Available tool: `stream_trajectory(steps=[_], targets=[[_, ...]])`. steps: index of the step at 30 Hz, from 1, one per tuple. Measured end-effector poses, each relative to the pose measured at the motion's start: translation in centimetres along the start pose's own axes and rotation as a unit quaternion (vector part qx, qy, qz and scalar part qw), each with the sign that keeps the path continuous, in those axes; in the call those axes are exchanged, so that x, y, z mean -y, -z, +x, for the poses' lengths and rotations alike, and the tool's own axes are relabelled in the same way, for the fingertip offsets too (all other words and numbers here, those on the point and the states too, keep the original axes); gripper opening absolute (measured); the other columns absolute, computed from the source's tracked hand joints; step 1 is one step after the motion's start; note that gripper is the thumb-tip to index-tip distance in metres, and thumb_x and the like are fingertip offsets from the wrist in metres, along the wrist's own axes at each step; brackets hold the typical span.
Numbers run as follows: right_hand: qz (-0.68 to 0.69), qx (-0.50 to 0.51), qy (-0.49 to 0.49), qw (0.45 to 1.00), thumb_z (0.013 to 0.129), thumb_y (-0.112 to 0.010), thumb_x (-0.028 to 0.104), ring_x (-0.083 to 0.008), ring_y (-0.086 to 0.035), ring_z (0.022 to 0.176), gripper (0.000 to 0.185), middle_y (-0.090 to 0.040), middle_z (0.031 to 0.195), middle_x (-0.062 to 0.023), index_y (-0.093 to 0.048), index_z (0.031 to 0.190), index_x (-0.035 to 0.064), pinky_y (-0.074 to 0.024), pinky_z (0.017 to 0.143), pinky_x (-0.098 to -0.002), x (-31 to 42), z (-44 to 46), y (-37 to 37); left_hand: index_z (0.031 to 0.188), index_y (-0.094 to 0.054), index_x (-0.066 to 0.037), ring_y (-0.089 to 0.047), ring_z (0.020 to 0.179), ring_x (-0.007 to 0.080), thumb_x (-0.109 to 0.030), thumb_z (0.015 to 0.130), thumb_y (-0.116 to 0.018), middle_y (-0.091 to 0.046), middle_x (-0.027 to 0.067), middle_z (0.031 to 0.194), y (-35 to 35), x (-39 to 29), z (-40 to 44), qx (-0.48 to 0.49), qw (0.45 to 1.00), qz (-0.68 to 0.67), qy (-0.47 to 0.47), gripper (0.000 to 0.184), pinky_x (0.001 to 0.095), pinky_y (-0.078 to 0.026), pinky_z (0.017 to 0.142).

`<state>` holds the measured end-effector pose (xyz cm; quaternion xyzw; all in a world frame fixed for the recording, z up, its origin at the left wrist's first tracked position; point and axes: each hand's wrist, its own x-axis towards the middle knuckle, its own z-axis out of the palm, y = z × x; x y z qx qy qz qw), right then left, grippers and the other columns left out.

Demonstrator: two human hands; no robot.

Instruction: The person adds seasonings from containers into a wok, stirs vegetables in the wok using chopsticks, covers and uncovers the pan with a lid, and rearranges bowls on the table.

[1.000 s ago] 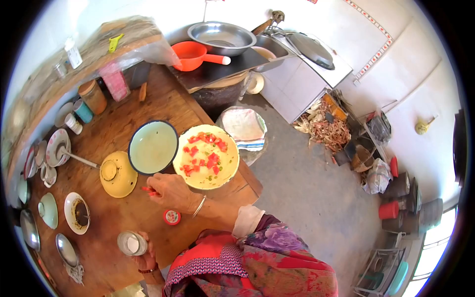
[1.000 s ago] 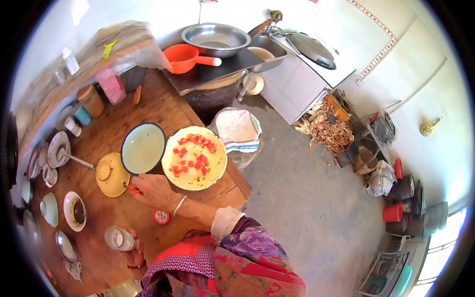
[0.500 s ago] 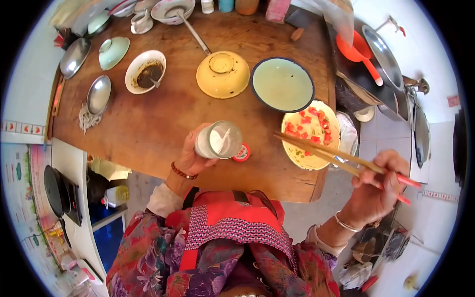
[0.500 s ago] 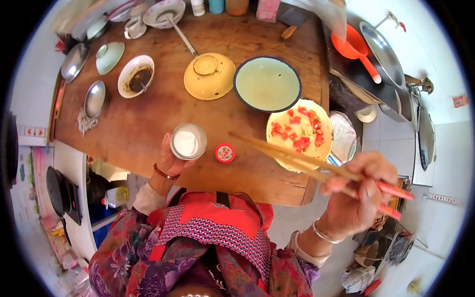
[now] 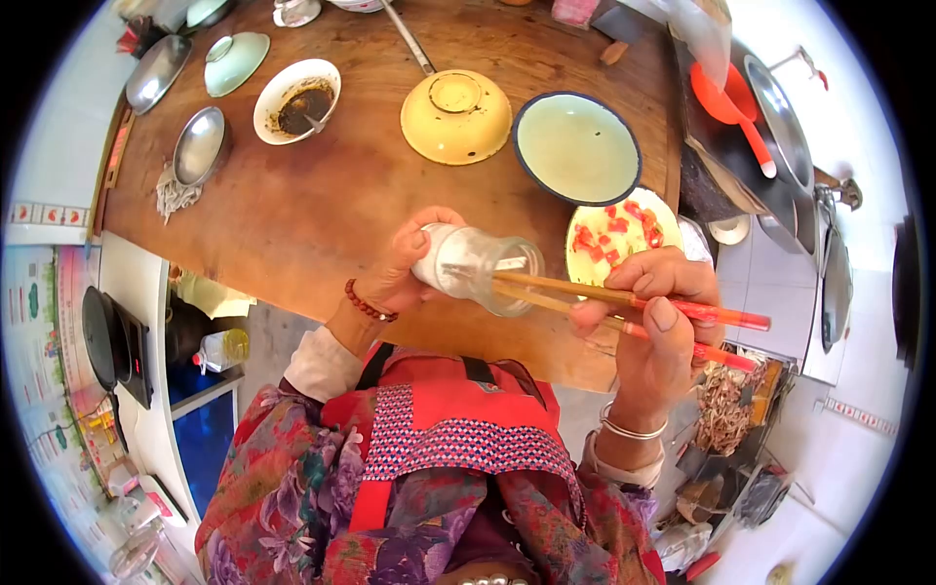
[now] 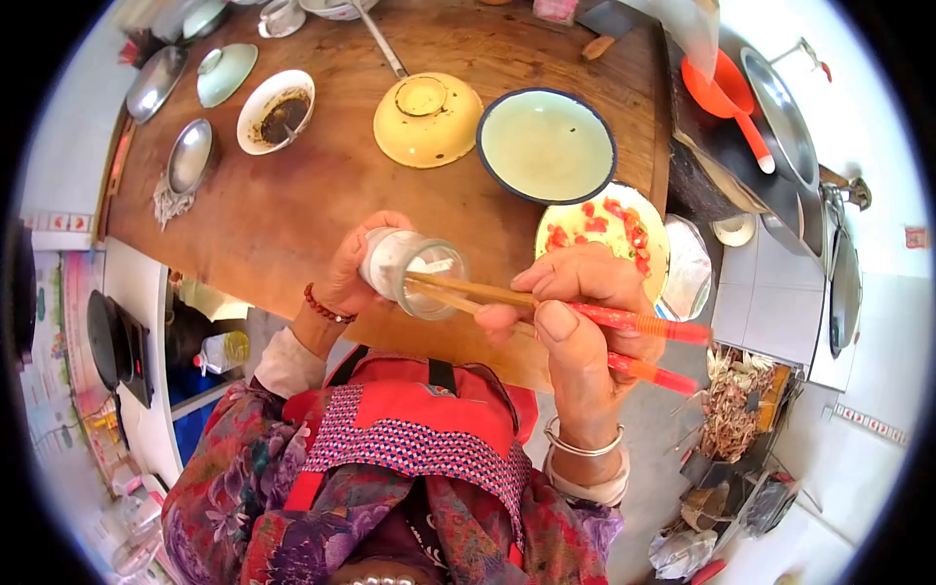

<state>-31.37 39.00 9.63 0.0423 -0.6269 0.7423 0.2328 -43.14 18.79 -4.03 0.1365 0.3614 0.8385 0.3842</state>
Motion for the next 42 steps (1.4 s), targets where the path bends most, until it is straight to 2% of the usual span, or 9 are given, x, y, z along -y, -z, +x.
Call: stream_trajectory(steps=[6,8,15,17,27,31,33,37,42], targets=[[0.015,-0.002,0.006,1.0,0.081,-0.055,0.008,-0.0216,-0.063,0.065,0.013,-0.057,0.087,-0.0156,-0.055,0.086,-0.0043,-0.0514,0.063,-0.0295,-2.0,-0.2,-0.4,0.109,-0.047,-0.002,-0.059,0.066,0.0098,-0.05,0.078,-0.063,-0.06,0.0069,0.091,0.3,0.6,0.2,-0.015,0.999,0.042,0.001,0.06,0.0204,-0.044,0.039],[-0.072,0.053,0.012,0.996,0.082,-0.057,0.007,-0.0201,-0.061,0.071,0.012,-0.06,0.083,-0.0146,-0.056,0.088,-0.0032,-0.0497,0.064,-0.0293,-2.5,-0.5,-0.1,0.109,-0.047,-0.003,-0.058,0.064,0.0093,-0.049,0.077,-0.064,-0.059,0.0068,0.091,0.1,0.4,0.1,-0.014,0.999,0.034,0.008,0.059,0.02,-0.042,0.038],[-0.141,0.073,-0.014,0.987,0.082,-0.058,0.007,-0.0188,-0.06,0.072,0.011,-0.062,0.077,-0.0131,-0.058,0.089,-0.0016,-0.0478,0.066,-0.0281,-2.5,-0.8,-0.2,0.11,-0.046,-0.005,-0.056,0.059,0.0083,-0.047,0.079,-0.064,-0.059,0.006,0.089,0.2,1.6,0.5,-0.021,0.999,-0.016,0.024,0.055,0.0185,-0.038,0.035],[-0.127,0.035,0.018,0.991,0.082,-0.057,0.009,-0.0192,-0.061,0.068,0.012,-0.062,0.077,-0.0134,-0.058,0.089,-0.0016,-0.048,0.064,-0.0284,-2.5,-0.8,0.4,0.11,-0.046,-0.005,-0.056,0.06,0.0085,-0.048,0.079,-0.063,-0.059,0.0059,0.09,0.0,1.7,0.7,-0.012,0.999,-0.025,0.02,0.055,0.0185,-0.038,0.034],[0.026,-0.115,0.009,0.993,0.086,-0.049,0.014,-0.0288,-0.064,0.057,0.019,-0.057,0.089,-0.0215,-0.051,0.09,-0.0048,-0.0536,0.058,-0.0338,-2.3,-1.6,3.3,0.112,-0.045,-0.01,-0.055,0.061,0.0094,-0.054,0.08,-0.058,-0.059,0.004,0.093,1.2,2.6,0.7,-0.008,0.999,-0.031,0.018,0.056,0.0193,-0.036,0.033],[0.031,-0.135,0.011,0.99,0.087,-0.047,0.014,-0.0296,-0.064,0.058,0.019,-0.057,0.089,-0.0222,-0.05,0.09,-0.0048,-0.0542,0.056,-0.0332,-2.5,-2.3,5.2,0.113,-0.044,-0.01,-0.056,0.061,0.0092,-0.055,0.081,-0.056,-0.059,0.0038,0.093,1.5,3.2,0.7,-0.013,1.0,-0.021,0.017,0.057,0.0192,-0.036,0.033],[0.097,-0.139,-0.002,0.986,0.089,-0.045,0.013,-0.0301,-0.065,0.06,0.019,-0.057,0.09,-0.0228,-0.049,0.09,-0.005,-0.0549,0.053,-0.0339,-2.3,-2.5,5.5,0.112,-0.045,-0.009,-0.059,0.068,0.0128,-0.046,0.08,-0.063,-0.059,0.0066,0.096,1.7,3.2,0.7,0.0,0.998,-0.059,0.02,0.053,0.0198,-0.039,0.037],[0.091,-0.16,-0.02,0.983,0.09,-0.043,0.013,-0.0304,-0.065,0.061,0.019,-0.056,0.09,-0.0235,-0.049,0.091,-0.0049,-0.0559,0.051,-0.035,-3.2,-3.0,6.0,0.113,-0.045,-0.009,-0.059,0.068,0.0129,-0.045,0.08,-0.064,-0.059,0.0066,0.096,1.4,3.5,0.9,-0.001,0.998,-0.058,0.013,0.053,0.0199,-0.039,0.037],[0.12,-0.179,0.016,0.976,0.091,-0.042,0.015,-0.0296,-0.064,0.06,0.021,-0.055,0.088,-0.0237,-0.047,0.092,-0.0056,-0.0554,0.045,-0.0346,-2.9,-3.4,7.2,0.113,-0.045,-0.01,-0.058,0.068,0.0128,-0.048,0.08,-0.062,-0.058,0.0059,0.097,1.3,4.4,1.3,-0.021,0.998,-0.051,0.007,0.053,0.0209,-0.039,0.036]])
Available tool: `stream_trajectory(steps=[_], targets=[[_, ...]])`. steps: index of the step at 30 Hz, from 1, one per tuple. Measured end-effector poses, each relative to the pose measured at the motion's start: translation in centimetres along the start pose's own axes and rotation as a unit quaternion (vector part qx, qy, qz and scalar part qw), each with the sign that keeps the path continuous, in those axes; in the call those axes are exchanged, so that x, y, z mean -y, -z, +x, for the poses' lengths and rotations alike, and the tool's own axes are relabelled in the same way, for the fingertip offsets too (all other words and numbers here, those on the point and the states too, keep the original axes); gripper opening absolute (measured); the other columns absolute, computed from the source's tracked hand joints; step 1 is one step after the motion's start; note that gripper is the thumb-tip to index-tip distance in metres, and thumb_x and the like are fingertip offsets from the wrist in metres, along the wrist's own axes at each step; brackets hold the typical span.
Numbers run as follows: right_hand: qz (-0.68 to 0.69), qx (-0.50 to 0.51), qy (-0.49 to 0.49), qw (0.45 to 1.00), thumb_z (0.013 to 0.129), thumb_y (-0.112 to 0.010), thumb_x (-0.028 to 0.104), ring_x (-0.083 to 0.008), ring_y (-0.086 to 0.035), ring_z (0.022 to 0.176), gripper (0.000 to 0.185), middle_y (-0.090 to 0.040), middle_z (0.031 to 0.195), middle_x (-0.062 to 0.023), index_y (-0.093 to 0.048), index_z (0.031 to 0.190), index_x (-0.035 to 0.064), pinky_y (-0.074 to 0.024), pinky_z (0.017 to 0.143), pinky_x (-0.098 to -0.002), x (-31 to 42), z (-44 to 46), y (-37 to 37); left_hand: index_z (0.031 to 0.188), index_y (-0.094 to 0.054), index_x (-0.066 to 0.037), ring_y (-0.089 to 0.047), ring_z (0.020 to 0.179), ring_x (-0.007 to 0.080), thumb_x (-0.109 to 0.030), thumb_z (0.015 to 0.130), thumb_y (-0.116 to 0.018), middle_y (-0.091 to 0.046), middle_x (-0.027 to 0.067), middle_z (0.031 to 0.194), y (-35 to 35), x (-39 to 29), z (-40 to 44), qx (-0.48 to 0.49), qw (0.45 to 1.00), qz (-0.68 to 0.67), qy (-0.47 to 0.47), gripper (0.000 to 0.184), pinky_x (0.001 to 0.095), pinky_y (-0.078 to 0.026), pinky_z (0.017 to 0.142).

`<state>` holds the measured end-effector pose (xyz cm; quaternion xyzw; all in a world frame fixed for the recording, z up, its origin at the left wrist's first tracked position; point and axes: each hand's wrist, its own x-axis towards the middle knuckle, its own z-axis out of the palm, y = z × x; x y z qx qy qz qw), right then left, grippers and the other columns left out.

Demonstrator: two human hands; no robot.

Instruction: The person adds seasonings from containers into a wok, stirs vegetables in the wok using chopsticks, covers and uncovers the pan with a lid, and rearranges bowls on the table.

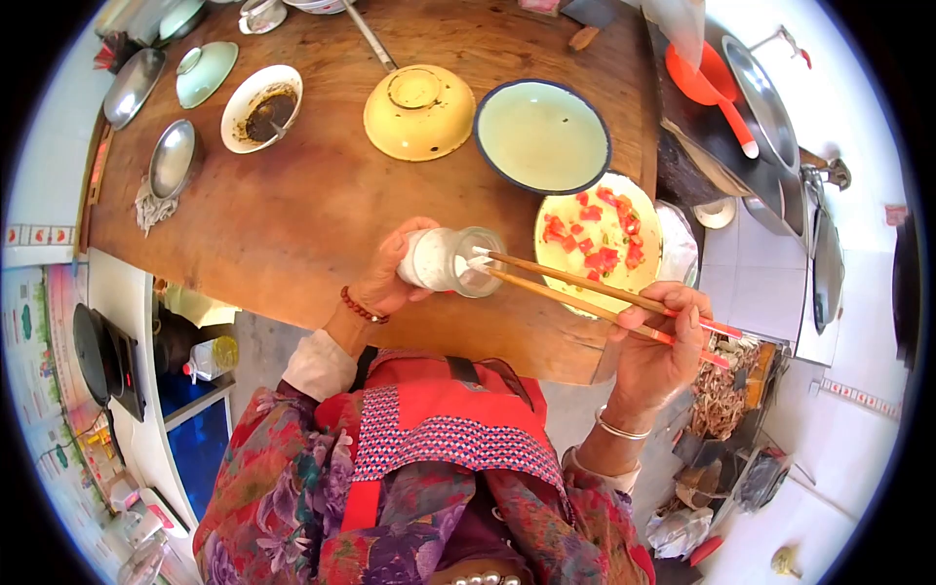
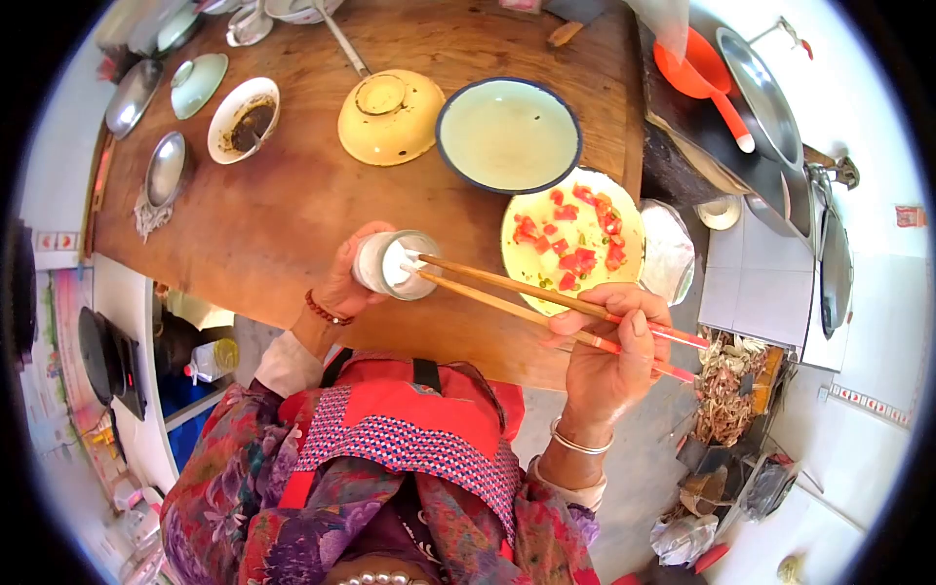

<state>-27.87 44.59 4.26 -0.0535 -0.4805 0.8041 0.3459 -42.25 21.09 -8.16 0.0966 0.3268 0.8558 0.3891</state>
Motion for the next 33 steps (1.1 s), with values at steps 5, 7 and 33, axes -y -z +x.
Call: stream_trajectory(steps=[5,7,33], targets=[[-0.005,-0.025,0.046,0.999,0.091,-0.042,0.016,-0.0284,-0.065,0.062,0.022,-0.056,0.088,-0.0229,-0.047,0.094,-0.0059,-0.0547,0.045,-0.0334,2.0,0.5,3.4,0.113,-0.046,-0.01,-0.055,0.066,0.0124,-0.052,0.082,-0.057,-0.058,0.0055,0.098,0.8,0.2,-0.8,-0.029,0.999,0.015,-0.001,0.053,0.0212,-0.038,0.036],[-0.114,-0.102,0.074,0.985,0.091,-0.042,0.015,-0.0269,-0.065,0.064,0.022,-0.057,0.086,-0.0218,-0.047,0.093,-0.006,-0.0552,0.046,-0.0331,2.2,0.7,5.6,0.114,-0.045,-0.011,-0.055,0.067,0.0122,-0.053,0.082,-0.057,-0.058,0.0053,0.099,0.9,-0.1,-1.5,-0.069,0.997,0.035,-0.022,0.054,0.0213,-0.038,0.037],[-0.425,0.007,0.086,0.901,0.082,-0.057,-0.001,-0.0179,-0.061,0.082,0.008,-0.062,0.087,-0.011,-0.061,0.09,-0.002,-0.0483,0.074,-0.0272,-4.5,3.1,8.8,0.11,-0.043,-0.007,-0.06,0.066,0.0119,-0.055,0.083,-0.052,-0.06,0.0088,0.097,1.0,0.0,-3.0,-0.084,0.993,0.063,-0.046,0.056,0.0192,-0.042,0.036]])
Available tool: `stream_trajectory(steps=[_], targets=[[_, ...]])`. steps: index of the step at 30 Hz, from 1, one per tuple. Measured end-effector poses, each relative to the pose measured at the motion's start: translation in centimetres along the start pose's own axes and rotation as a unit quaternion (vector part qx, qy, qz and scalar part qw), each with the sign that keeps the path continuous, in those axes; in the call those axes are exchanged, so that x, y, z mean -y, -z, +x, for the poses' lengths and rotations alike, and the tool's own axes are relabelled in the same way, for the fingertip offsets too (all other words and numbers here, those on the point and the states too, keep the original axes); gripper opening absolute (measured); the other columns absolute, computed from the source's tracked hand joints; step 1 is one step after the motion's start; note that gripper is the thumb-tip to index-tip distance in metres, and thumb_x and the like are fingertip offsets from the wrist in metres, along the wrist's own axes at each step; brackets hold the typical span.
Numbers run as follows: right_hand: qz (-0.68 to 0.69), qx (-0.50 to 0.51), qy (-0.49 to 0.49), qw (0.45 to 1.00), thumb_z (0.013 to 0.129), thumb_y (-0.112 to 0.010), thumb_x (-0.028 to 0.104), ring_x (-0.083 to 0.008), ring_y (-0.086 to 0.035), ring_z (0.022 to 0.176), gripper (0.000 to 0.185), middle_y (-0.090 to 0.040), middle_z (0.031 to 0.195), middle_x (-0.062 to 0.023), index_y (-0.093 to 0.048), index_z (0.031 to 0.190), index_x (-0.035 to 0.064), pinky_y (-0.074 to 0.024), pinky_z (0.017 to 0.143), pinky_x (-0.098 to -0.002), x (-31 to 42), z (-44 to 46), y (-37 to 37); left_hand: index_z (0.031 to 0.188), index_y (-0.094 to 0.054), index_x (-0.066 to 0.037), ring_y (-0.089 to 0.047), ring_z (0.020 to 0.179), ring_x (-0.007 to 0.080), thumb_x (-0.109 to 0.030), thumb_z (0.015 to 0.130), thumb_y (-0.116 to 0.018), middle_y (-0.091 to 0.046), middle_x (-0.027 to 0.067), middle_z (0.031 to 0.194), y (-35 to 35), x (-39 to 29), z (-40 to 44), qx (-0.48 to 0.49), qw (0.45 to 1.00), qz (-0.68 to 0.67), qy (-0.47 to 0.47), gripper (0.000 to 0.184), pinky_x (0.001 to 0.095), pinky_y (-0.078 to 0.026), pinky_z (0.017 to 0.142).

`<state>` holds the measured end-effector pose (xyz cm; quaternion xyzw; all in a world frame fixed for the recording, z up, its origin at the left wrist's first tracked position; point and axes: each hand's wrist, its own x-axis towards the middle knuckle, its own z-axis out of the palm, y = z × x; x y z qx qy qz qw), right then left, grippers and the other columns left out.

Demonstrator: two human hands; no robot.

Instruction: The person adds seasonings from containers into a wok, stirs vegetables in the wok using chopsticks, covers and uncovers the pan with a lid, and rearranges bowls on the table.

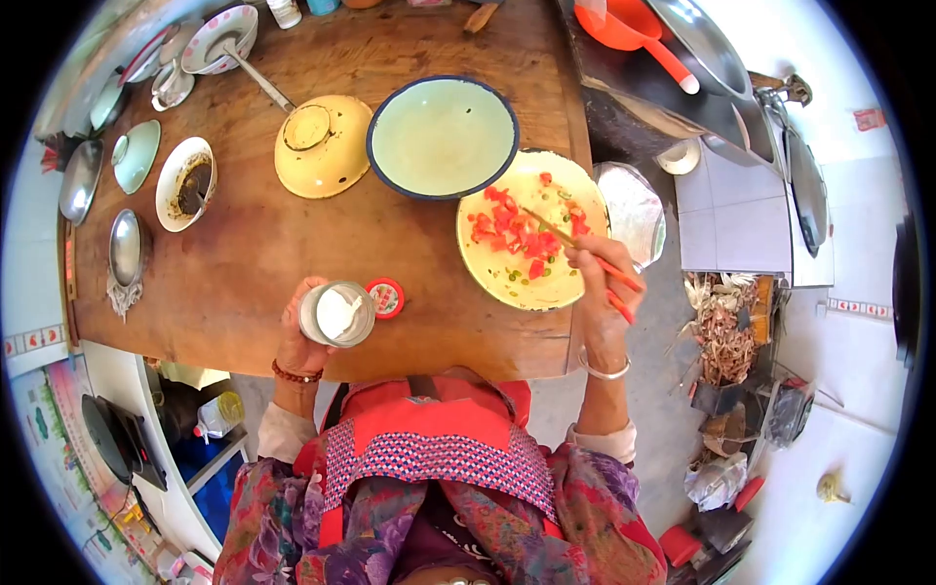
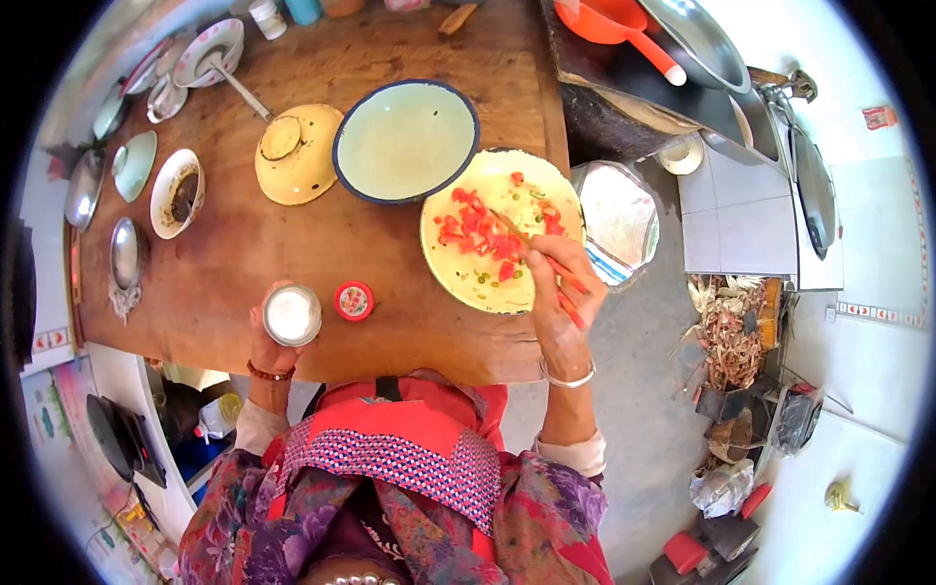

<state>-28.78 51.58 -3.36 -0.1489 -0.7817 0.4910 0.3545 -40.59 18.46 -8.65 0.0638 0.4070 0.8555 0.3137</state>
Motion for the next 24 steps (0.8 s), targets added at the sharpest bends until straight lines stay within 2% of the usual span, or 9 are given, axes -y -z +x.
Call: stream_trajectory(steps=[2,4,6,10,13,15,19,21,24], targets=[[0.075,-0.042,-0.056,0.995,0.083,-0.058,0.001,-0.0173,-0.061,0.082,0.007,-0.062,0.086,-0.011,-0.061,0.089,-0.0021,-0.0481,0.075,-0.0267,3.0,0.0,0.1,0.11,-0.043,-0.006,-0.06,0.067,0.0119,-0.055,0.083,-0.052,-0.06,0.0088,0.097,0.0,0.0,-0.1,-0.008,1.0,-0.01,0.008,0.057,0.0195,-0.042,0.037],[0.09,-0.031,-0.05,0.994,0.084,-0.058,0.003,-0.0167,-0.062,0.077,0.008,-0.063,0.087,-0.0117,-0.06,0.089,-0.0021,-0.0491,0.072,-0.026,2.0,-0.9,-1.1,0.11,-0.043,-0.006,-0.06,0.067,0.0119,-0.056,0.083,-0.052,-0.06,0.0088,0.097,0.0,0.2,0.2,-0.009,1.0,-0.02,0.014,0.057,0.0197,-0.043,0.037],[0.131,0.012,-0.136,0.982,0.084,-0.057,0.003,-0.0169,-0.063,0.074,0.008,-0.063,0.087,-0.0126,-0.059,0.091,-0.0023,-0.0498,0.07,-0.0258,2.0,-1.9,-2.3,0.111,-0.042,-0.006,-0.062,0.07,0.0128,-0.056,0.083,-0.052,-0.06,0.0091,0.098,0.0,0.3,0.4,0.004,0.999,-0.03,0.014,0.058,0.0206,-0.045,0.038],[0.122,-0.079,-0.146,0.978,0.084,-0.058,0.003,-0.0155,-0.062,0.071,0.012,-0.063,0.083,-0.009,-0.058,0.094,-0.0038,-0.0495,0.068,-0.0247,-0.3,-1.8,1.5,0.111,-0.042,-0.004,-0.062,0.071,0.0137,-0.057,0.082,-0.054,-0.06,0.0098,0.1,-0.3,0.5,0.4,-0.003,1.0,0.024,-0.016,0.061,0.0212,-0.046,0.038],[0.057,-0.11,-0.109,0.986,0.084,-0.058,0.003,-0.0143,-0.06,0.073,0.012,-0.062,0.083,-0.0076,-0.059,0.094,-0.0044,-0.0484,0.069,-0.024,0.6,0.0,3.7,0.112,-0.043,-0.003,-0.063,0.077,0.0152,-0.058,0.079,-0.057,-0.06,0.0103,0.101,0.4,0.5,0.4,-0.028,0.999,0.024,-0.031,0.065,0.0238,-0.052,0.05],[0.052,-0.116,-0.107,0.986,0.084,-0.058,0.002,-0.0139,-0.059,0.074,0.012,-0.061,0.083,-0.0073,-0.06,0.093,-0.0044,-0.0477,0.069,-0.0236,-0.1,1.4,3.4,0.111,-0.043,-0.001,-0.062,0.087,0.0172,-0.058,0.077,-0.06,-0.06,0.0107,0.102,0.9,0.0,0.3,0.051,0.996,-0.051,0.047,0.068,0.0282,-0.055,0.069],[-0.003,-0.076,-0.059,0.995,0.083,-0.059,0.001,-0.0129,-0.058,0.077,0.01,-0.061,0.084,-0.0061,-0.062,0.092,-0.004,-0.0463,0.071,-0.0235,-1.8,1.0,3.2,0.112,-0.042,-0.001,-0.061,0.092,0.0191,-0.057,0.077,-0.06,-0.06,0.0109,0.101,0.8,0.2,0.4,0.058,0.997,-0.022,0.042,0.069,0.032,-0.052,0.08],[0.053,-0.057,-0.116,0.99,0.083,-0.058,-0.001,-0.0131,-0.06,0.078,0.01,-0.061,0.086,-0.0073,-0.061,0.092,-0.0042,-0.0469,0.073,-0.0236,0.2,-0.1,3.2,0.111,-0.043,-0.001,-0.061,0.092,0.0197,-0.057,0.076,-0.061,-0.06,0.0114,0.101,0.7,0.6,0.4,0.022,1.0,0.018,-0.012,0.068,0.0326,-0.053,0.078],[0.039,-0.022,-0.125,0.991,0.083,-0.058,0.0,-0.014,-0.061,0.075,0.011,-0.062,0.086,-0.0097,-0.061,0.092,-0.0047,-0.0481,0.072,-0.0242,2.9,-1.6,4.9,0.111,-0.044,-0.001,-0.061,0.093,0.0198,-0.057,0.077,-0.061,-0.06,0.0113,0.102,0.3,0.2,0.1,0.024,1.0,0.009,-0.007,0.068,0.0323,-0.053,0.079]])
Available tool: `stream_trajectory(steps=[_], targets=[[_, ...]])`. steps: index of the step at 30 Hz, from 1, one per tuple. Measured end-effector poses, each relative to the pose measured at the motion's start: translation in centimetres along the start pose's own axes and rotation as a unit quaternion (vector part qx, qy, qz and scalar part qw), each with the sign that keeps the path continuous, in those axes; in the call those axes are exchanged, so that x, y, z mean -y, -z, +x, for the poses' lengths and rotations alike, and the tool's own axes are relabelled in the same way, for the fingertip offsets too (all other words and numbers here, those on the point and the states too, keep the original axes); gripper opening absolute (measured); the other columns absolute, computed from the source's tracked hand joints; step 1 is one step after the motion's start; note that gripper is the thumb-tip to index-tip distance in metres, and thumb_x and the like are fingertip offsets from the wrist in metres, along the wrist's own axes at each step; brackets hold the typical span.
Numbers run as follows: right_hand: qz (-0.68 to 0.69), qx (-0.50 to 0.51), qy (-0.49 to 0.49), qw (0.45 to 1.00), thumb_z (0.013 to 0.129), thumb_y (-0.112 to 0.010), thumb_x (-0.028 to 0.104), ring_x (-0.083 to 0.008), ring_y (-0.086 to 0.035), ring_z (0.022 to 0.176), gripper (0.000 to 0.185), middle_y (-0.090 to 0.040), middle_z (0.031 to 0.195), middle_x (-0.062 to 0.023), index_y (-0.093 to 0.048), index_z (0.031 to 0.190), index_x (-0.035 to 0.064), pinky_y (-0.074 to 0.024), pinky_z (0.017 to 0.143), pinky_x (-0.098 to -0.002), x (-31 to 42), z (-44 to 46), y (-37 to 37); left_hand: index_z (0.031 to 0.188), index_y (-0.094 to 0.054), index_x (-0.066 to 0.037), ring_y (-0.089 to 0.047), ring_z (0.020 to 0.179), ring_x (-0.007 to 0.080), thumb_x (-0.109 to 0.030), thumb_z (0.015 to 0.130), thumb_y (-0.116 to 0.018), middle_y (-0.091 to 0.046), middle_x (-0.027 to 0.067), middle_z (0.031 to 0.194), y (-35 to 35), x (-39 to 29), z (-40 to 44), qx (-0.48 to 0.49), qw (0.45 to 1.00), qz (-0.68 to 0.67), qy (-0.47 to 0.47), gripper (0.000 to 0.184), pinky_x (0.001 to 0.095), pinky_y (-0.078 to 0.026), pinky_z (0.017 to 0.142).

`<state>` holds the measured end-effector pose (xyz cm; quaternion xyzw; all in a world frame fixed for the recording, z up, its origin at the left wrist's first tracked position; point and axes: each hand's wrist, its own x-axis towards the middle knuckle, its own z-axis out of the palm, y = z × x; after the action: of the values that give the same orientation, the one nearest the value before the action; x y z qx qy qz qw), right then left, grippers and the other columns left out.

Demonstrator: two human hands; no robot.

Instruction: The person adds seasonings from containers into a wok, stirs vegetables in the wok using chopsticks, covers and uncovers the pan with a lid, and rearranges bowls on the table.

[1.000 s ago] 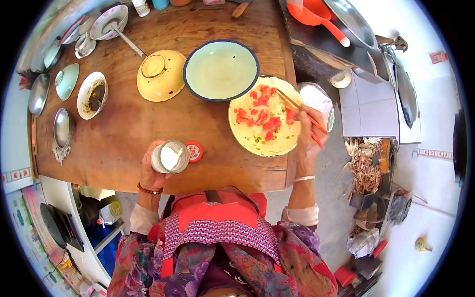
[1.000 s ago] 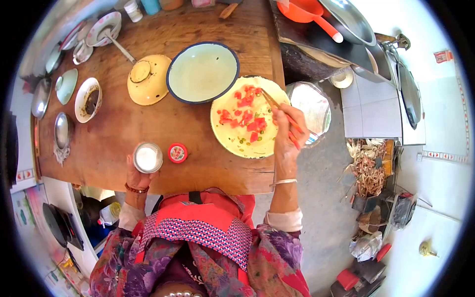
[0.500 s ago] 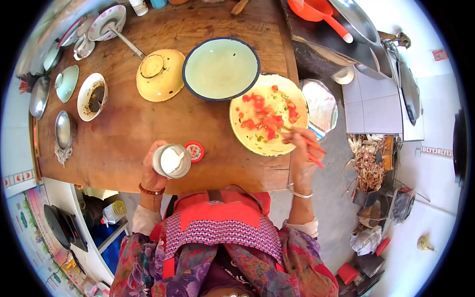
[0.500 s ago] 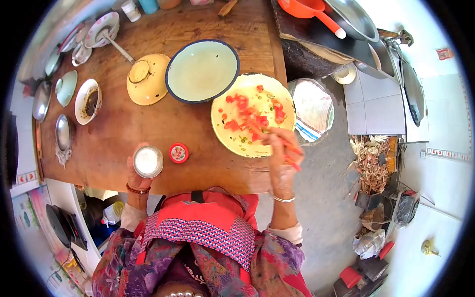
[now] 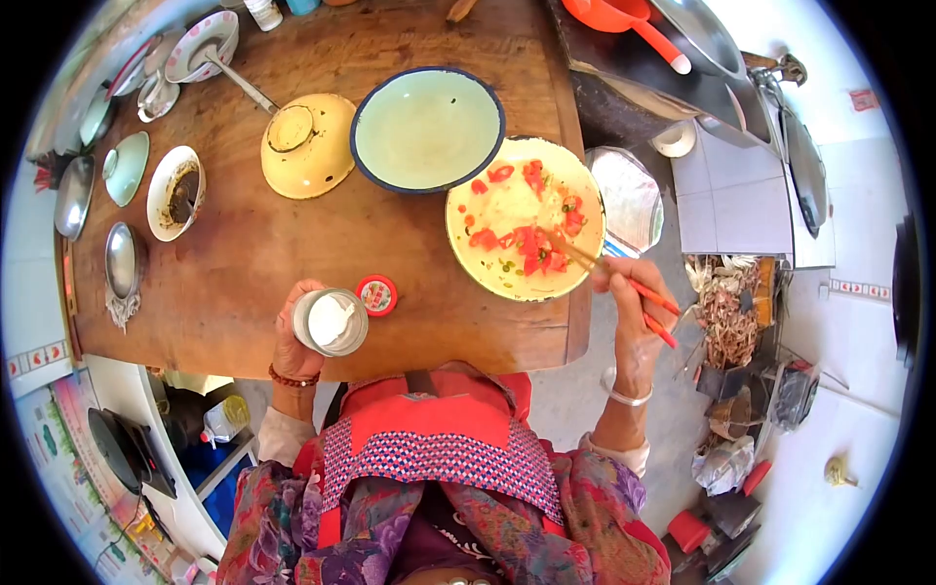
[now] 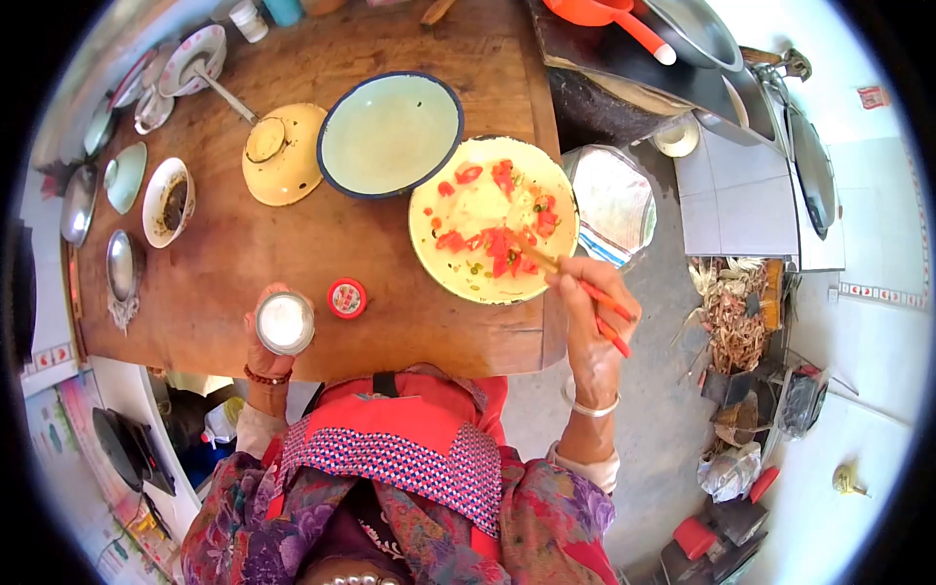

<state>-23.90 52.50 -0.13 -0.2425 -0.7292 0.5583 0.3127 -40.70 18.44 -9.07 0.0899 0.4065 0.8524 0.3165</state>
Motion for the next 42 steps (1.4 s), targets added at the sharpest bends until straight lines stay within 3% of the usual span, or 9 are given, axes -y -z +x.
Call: stream_trajectory(steps=[4,9,16,19,21,24,28,36,42], targets=[[0.032,0.067,-0.084,0.994,0.084,-0.057,0.003,-0.0143,-0.062,0.07,0.013,-0.063,0.08,-0.0102,-0.061,0.093,-0.0047,-0.0501,0.065,-0.0258,-0.8,-1.5,-0.5,0.112,-0.044,-0.001,-0.06,0.094,0.0197,-0.056,0.078,-0.06,-0.059,0.0111,0.103,0.2,0.2,0.0,0.006,1.0,-0.024,0.006,0.067,0.0319,-0.052,0.08],[0.019,-0.063,0.008,0.998,0.086,-0.055,0.007,-0.0143,-0.06,0.064,0.015,-0.064,0.073,-0.0106,-0.059,0.096,-0.0045,-0.05,0.061,-0.0257,-1.5,0.4,0.8,0.113,-0.042,-0.001,-0.06,0.095,0.0195,-0.055,0.08,-0.058,-0.059,0.0108,0.104,0.7,0.6,-0.3,-0.007,0.999,-0.033,0.012,0.065,0.0321,-0.053,0.08],[0.071,-0.143,-0.021,0.987,0.087,-0.054,0.012,-0.0186,-0.063,0.064,0.021,-0.065,0.076,-0.0153,-0.057,0.097,-0.006,-0.0528,0.059,-0.0284,-3.8,1.4,1.0,0.114,-0.042,-0.001,-0.059,0.096,0.0193,-0.054,0.081,-0.057,-0.058,0.0108,0.104,0.6,0.4,-0.8,0.004,0.999,-0.049,0.01,0.064,0.0325,-0.052,0.081],[0.108,-0.129,-0.005,0.986,0.088,-0.052,0.011,-0.0202,-0.065,0.069,0.019,-0.064,0.085,-0.0174,-0.056,0.096,-0.0064,-0.054,0.062,-0.0301,-4.1,1.6,-0.6,0.114,-0.042,-0.001,-0.059,0.096,0.0197,-0.053,0.081,-0.057,-0.058,0.011,0.105,1.0,0.3,-0.9,0.06,0.991,-0.102,0.056,0.063,0.0329,-0.052,0.082],[0.151,-0.098,0.009,0.984,0.089,-0.051,0.009,-0.0218,-0.065,0.073,0.018,-0.061,0.098,-0.0198,-0.055,0.096,-0.0071,-0.0547,0.062,-0.0307,-2.8,1.4,-2.5,0.113,-0.043,-0.001,-0.059,0.096,0.0198,-0.053,0.081,-0.057,-0.058,0.011,0.104,0.5,0.6,-1.0,0.013,0.998,-0.064,0.023,0.063,0.0329,-0.052,0.081],[0.132,-0.033,-0.032,0.99,0.087,-0.055,0.007,-0.0184,-0.064,0.068,0.017,-0.065,0.078,-0.0152,-0.056,0.096,-0.0065,-0.0521,0.067,-0.0285,-3.7,0.3,-3.5,0.113,-0.043,-0.001,-0.06,0.095,0.0199,-0.053,0.081,-0.058,-0.059,0.0106,0.104,0.4,0.6,-1.1,-0.017,0.999,-0.039,0.006,0.063,0.0328,-0.053,0.08],[0.096,-0.095,-0.026,0.99,0.088,-0.053,0.01,-0.0169,-0.063,0.067,0.018,-0.066,0.078,-0.0135,-0.057,0.096,-0.0051,-0.0516,0.068,-0.0281,-3.5,0.6,-1.5,0.114,-0.043,-0.001,-0.06,0.095,0.0198,-0.053,0.081,-0.058,-0.059,0.0102,0.104,0.9,0.4,-1.6,-0.008,0.999,-0.043,-0.004,0.064,0.0325,-0.053,0.08],[0.086,0.006,0.04,0.995,0.088,-0.053,0.008,-0.0161,-0.061,0.074,0.014,-0.061,0.082,-0.0119,-0.057,0.091,-0.0042,-0.0505,0.065,-0.0271,-3.0,1.6,-3.8,0.112,-0.044,-0.002,-0.06,0.093,0.0185,-0.055,0.08,-0.058,-0.059,0.0103,0.103,0.5,0.5,-1.6,-0.017,0.999,-0.038,0.01,0.064,0.0323,-0.053,0.077],[0.066,-0.093,0.029,0.993,0.087,-0.052,0.009,-0.0179,-0.063,0.073,0.018,-0.064,0.084,-0.0131,-0.059,0.095,-0.0057,-0.051,0.068,-0.0279,-2.6,3.0,-2.5,0.111,-0.043,-0.002,-0.061,0.09,0.018,-0.056,0.079,-0.059,-0.059,0.0102,0.101,0.1,0.1,-2.1,-0.007,1.0,-0.024,0.014,0.065,0.0301,-0.054,0.073]])
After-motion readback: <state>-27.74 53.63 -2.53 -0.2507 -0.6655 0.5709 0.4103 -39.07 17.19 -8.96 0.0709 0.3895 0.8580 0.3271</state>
